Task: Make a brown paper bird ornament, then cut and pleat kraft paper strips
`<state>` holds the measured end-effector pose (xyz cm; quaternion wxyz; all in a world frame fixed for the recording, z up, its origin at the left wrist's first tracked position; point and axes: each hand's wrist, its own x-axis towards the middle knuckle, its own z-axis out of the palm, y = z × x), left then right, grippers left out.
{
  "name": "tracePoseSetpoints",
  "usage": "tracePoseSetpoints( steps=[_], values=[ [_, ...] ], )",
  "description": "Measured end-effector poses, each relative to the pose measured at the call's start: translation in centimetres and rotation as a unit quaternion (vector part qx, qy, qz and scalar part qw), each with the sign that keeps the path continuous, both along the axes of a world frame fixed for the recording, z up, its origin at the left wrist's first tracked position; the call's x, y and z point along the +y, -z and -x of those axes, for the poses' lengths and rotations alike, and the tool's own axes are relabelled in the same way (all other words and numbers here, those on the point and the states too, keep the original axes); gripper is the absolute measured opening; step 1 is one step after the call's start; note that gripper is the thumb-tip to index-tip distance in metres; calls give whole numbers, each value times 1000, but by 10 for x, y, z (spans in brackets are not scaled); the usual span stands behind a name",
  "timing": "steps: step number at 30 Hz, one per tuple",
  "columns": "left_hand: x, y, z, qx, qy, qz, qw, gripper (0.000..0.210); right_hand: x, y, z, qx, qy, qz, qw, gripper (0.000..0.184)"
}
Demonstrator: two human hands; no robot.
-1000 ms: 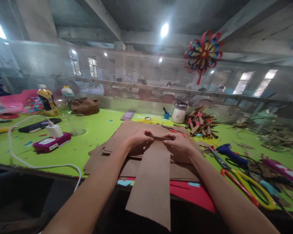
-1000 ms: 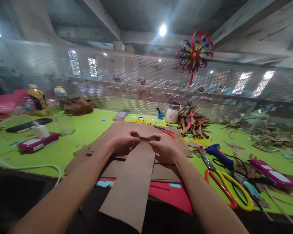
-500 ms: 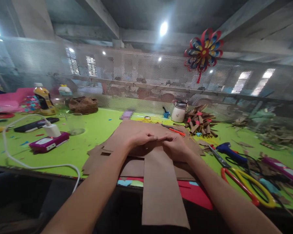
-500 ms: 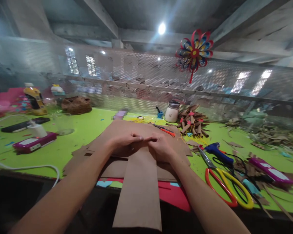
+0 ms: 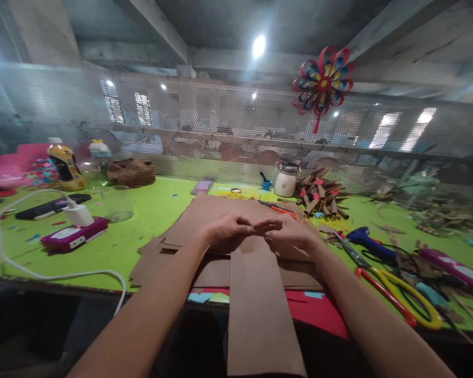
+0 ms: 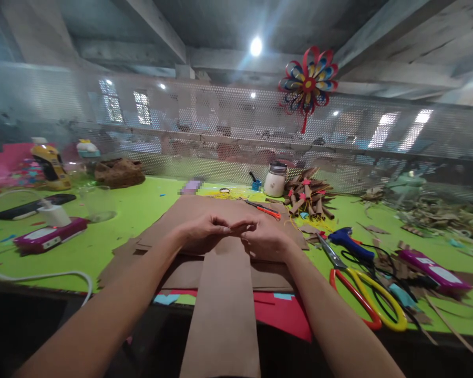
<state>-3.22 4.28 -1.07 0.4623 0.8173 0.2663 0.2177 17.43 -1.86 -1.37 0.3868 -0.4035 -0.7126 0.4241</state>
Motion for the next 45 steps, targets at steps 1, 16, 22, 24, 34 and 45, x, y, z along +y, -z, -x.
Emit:
tracePoseSetpoints(
  steps=[1,16,22,24,34,45],
  values=[
    [1,0,-1,1,8,-11,1000,25,0,-4,-4,-7,-9,-6,1000,36],
    [-2,-4,-5,47,2,-106,993,28,4,-9,-11,-169,50,-64,982,38],
    [-6,-8,-5,94,-7,-200,975,30,5,-11,-9,-187,59,-86,977,34],
    [-8,-10,-5,102,-6,-212,972,30,6,-11,-10,-189,66,-97,975,32],
    [-17,-15,-7,98,-18,-248,964,27,-1,-23,-14,-203,56,-106,972,38],
    [-11,-9,-9,121,8,-242,963,33,6,-10,-14,-276,-3,-148,950,39]
  ],
)
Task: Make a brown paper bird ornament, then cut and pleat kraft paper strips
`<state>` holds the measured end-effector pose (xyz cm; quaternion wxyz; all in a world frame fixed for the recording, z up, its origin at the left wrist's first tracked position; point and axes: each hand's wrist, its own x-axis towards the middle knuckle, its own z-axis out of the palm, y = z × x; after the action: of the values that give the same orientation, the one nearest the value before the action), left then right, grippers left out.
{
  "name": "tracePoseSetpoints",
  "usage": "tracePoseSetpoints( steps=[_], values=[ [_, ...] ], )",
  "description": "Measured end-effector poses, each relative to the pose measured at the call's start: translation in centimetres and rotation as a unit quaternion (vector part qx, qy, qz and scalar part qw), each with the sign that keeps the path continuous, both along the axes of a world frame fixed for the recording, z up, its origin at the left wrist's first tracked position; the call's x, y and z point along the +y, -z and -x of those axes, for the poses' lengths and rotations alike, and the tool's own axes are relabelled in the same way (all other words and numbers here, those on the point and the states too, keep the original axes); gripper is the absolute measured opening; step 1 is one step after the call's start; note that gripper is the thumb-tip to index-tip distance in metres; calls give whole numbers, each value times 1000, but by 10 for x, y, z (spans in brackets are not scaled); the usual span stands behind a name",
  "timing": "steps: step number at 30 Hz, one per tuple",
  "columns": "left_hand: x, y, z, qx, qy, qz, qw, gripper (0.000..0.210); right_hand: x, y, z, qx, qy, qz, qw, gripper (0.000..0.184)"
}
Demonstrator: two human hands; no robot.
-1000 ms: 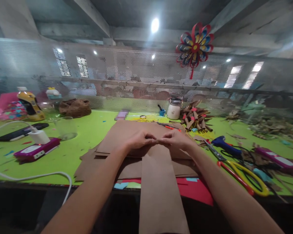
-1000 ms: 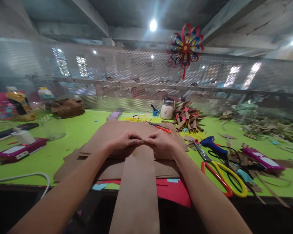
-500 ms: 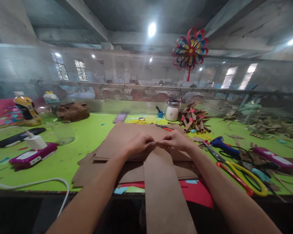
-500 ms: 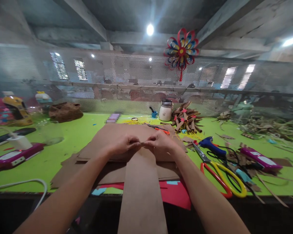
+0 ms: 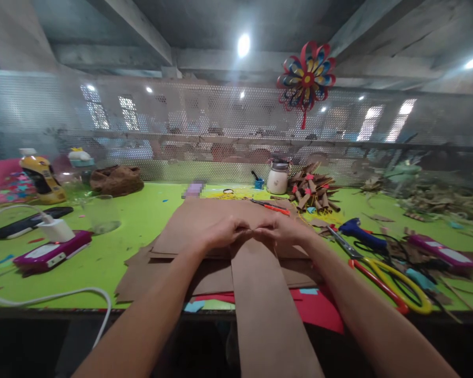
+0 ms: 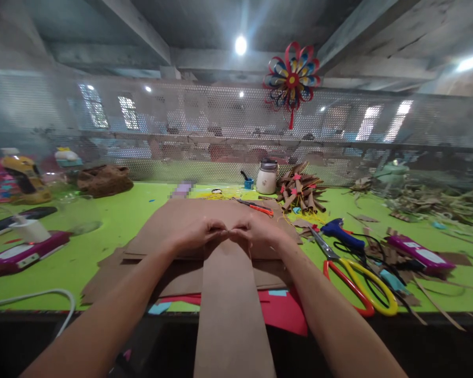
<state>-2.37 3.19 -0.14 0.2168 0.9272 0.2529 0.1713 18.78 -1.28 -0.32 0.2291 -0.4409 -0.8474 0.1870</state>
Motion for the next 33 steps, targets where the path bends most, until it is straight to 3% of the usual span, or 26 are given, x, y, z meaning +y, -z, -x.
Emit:
tracePoseSetpoints(
  steps=[7,20,27,30,33],
  values=[
    [9,2,7,17,22,134,991,36,3,0,-5,17,29,14,999,42],
    [5,-9,11,20,48,283,958,40,2,-5,-16,90,-43,200,975,44],
    [16,-2,14,-36,12,294,955,36,4,-4,-24,145,-31,216,965,39],
    [17,-3,17,-48,11,295,954,34,7,0,-27,215,-30,239,946,37],
    [14,-5,20,-80,4,315,946,32,8,0,-27,355,-21,202,912,37]
  ],
)
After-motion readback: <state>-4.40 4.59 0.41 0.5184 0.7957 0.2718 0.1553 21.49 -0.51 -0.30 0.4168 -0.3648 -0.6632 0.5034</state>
